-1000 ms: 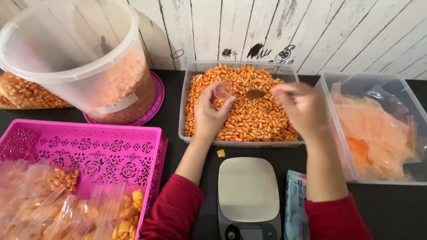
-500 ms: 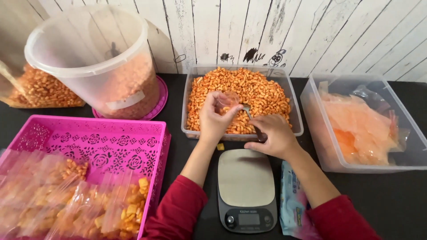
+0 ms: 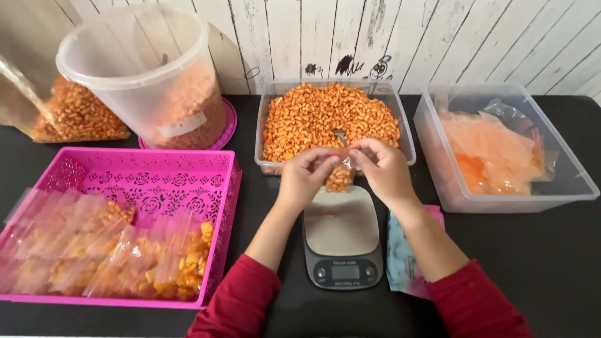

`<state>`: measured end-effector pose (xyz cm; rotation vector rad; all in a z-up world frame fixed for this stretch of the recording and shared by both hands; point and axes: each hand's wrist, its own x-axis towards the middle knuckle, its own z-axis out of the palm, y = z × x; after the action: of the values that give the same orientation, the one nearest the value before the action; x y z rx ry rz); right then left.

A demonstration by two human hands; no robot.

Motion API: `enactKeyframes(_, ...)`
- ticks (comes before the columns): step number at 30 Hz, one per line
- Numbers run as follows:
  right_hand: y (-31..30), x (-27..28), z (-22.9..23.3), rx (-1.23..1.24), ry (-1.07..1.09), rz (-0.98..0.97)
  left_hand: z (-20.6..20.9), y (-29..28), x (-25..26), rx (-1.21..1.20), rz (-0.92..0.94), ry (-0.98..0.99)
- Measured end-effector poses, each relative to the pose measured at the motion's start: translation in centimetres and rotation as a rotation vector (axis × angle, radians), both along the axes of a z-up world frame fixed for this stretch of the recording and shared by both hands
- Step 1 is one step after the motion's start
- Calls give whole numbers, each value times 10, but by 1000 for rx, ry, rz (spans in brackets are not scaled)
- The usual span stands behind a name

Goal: The person is portioning orange snacks into small plastic bags using a spoon, weighing each bag on a digital scale to ensure consistency, and then neatly arranging the filled bags into a pink plastic basket.

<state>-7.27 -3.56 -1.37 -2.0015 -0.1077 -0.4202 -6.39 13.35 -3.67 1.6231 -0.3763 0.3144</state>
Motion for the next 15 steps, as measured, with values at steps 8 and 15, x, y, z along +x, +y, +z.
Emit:
enactKeyframes(8,1,-49,-14,17,150,63,-29,25,-31,36,-129,322)
enactKeyframes(15,-3,-56,-63,-436,-62,6,-42,35,-52,646,131,-21)
